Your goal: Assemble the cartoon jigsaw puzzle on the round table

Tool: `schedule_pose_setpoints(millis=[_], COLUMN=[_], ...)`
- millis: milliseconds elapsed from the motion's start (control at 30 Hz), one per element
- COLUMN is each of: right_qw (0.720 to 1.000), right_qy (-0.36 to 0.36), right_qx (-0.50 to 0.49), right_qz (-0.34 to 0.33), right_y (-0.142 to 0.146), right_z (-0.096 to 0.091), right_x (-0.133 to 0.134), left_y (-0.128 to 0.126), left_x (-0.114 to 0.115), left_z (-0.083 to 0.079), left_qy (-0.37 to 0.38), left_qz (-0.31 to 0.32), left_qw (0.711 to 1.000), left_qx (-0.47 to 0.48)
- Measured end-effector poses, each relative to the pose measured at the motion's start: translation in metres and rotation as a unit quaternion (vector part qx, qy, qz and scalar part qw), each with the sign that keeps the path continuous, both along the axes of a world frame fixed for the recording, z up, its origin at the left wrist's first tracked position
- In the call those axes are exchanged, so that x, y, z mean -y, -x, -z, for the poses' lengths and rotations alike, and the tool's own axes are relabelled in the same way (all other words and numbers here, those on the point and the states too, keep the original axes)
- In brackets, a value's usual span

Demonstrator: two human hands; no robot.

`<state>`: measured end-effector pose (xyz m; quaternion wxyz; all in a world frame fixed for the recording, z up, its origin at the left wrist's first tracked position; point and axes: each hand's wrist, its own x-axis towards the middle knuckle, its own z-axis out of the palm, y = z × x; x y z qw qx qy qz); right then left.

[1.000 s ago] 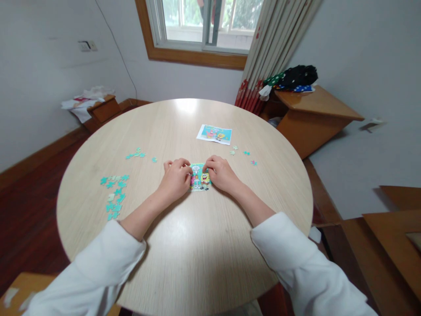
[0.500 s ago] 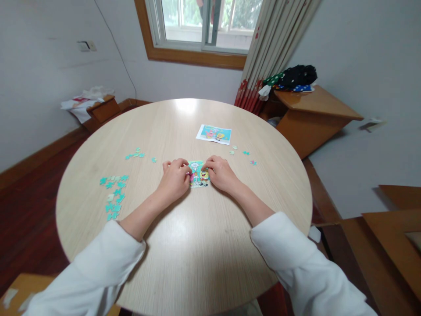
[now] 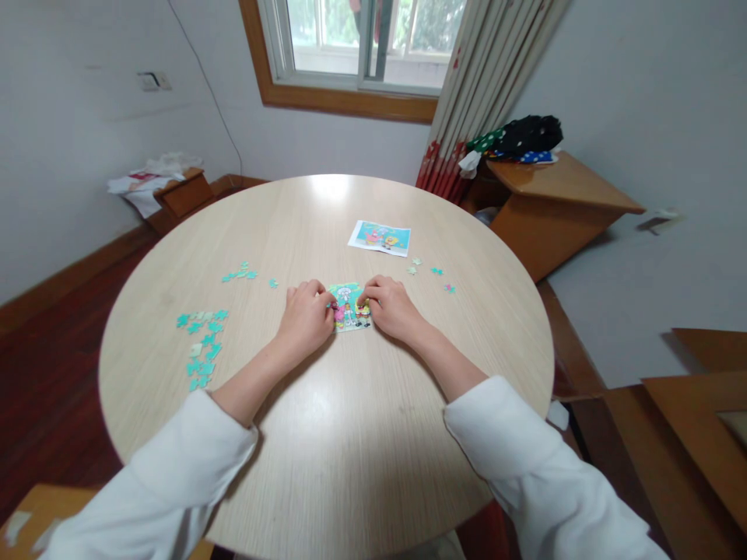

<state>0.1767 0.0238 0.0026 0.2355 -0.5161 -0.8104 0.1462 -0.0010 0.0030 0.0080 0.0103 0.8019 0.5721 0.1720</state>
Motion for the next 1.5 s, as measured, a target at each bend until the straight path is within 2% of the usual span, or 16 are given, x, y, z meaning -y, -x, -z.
schedule_pose_setpoints(millis=[633,833,933,1100,1267,1500], right_qw=[1.0,1.0,0.999,0.993,0.984,0.987], right_qy=[0.014,-0.025,-0.037,-0.009,0.05,0.06], right_qx=[0.009,-0.015,0.022,0.115,0.168,0.146], right_qz=[0.005,0.0,-0.008,-0.015,-0.036,-0.041], right_y=[-0.001,0.002,0.009,0.024,0.033,0.033], right_z=[0.003,0.005,0.004,0.0,0.005,0.012], right_x=[-0.003,0.0,0.005,0.013,0.012,0.01], left_y=[0.001,0.002,0.0,0.001,0.002,-0.012], left_x=[-0.001,-0.001,-0.002,-0.008,-0.013,-0.012], left_z=[0.001,0.004,0.007,0.016,0.019,0.022], left_qy=[0.006,-0.019,-0.049,-0.09,-0.092,-0.055], left_qz=[-0.01,0.0,0.008,-0.013,-0.009,0.029], left_qw=[1.0,1.0,0.998,0.992,0.987,0.987], left_qx=[-0.01,0.016,0.048,0.093,0.132,0.147])
